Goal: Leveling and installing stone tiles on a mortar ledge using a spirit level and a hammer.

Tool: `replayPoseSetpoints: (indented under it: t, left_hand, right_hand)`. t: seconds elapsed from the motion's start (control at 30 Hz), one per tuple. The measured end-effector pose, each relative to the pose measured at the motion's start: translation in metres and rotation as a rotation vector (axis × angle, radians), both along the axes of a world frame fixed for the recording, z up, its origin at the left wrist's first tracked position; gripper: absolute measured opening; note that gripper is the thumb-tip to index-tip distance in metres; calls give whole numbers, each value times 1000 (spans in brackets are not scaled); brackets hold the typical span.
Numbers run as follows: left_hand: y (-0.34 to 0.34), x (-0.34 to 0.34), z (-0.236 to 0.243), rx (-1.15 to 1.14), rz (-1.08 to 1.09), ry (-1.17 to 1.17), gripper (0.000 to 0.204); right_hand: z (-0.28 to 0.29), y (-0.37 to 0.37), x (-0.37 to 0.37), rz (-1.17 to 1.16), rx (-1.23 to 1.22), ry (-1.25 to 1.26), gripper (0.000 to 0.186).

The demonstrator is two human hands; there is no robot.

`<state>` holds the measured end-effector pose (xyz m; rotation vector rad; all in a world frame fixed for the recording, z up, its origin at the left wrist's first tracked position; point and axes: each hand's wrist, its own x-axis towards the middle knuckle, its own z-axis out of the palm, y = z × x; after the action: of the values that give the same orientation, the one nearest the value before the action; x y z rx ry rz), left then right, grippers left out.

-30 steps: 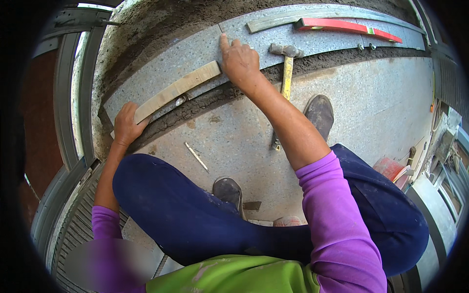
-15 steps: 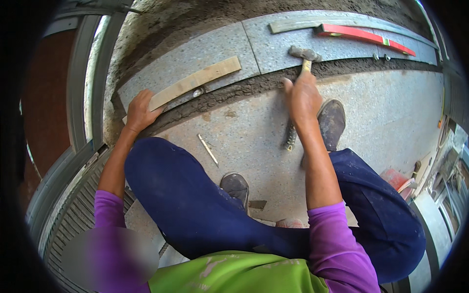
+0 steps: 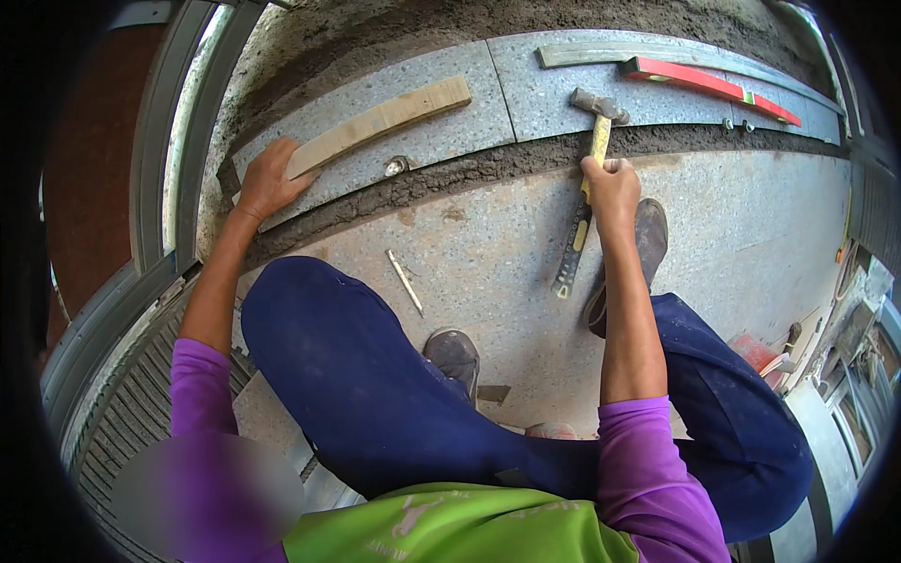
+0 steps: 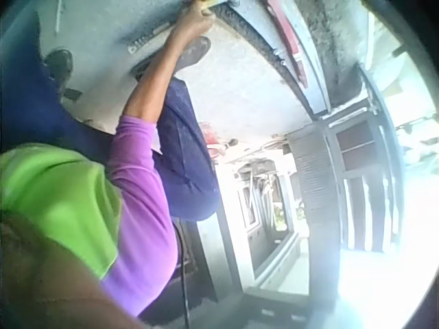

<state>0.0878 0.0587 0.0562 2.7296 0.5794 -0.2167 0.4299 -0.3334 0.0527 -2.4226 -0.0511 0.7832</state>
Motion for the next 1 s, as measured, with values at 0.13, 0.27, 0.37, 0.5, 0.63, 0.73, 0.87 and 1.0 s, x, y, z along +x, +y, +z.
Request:
replayPoseSetpoints:
  t: [0.13, 0.27, 0.37, 0.5, 0.63, 0.73, 0.87, 1.0]
  left_hand:
    - [2, -9, -5, -2, -13, -19, 43]
    - [12, -6, -12, -39, -13, -65, 45]
    - [23, -3, -11, -10, -30, -90, 46]
    - [19, 2, -6, 12, -13, -35, 49]
    - [17, 2, -7, 14, 8, -8, 51]
    - [18, 1, -7, 16, 9, 12, 51]
    - [18, 6, -5, -1, -7, 9, 47]
    - [19, 4, -4, -9, -6, -3, 44]
  right_hand:
    - [37, 34, -6, -300, 437, 382, 16]
    - [53, 61, -49, 273, 345, -156, 17]
    - [44, 81, -80, 678, 397, -576, 22]
    - [52, 103, -113, 873, 169, -424, 25]
    - [56, 120, -130, 952, 214, -493, 38]
    - [49, 123, -133, 958, 210, -461, 45]
    - [44, 124, -132, 929, 194, -451, 40]
    - [51, 130, -134, 929, 181, -432, 40]
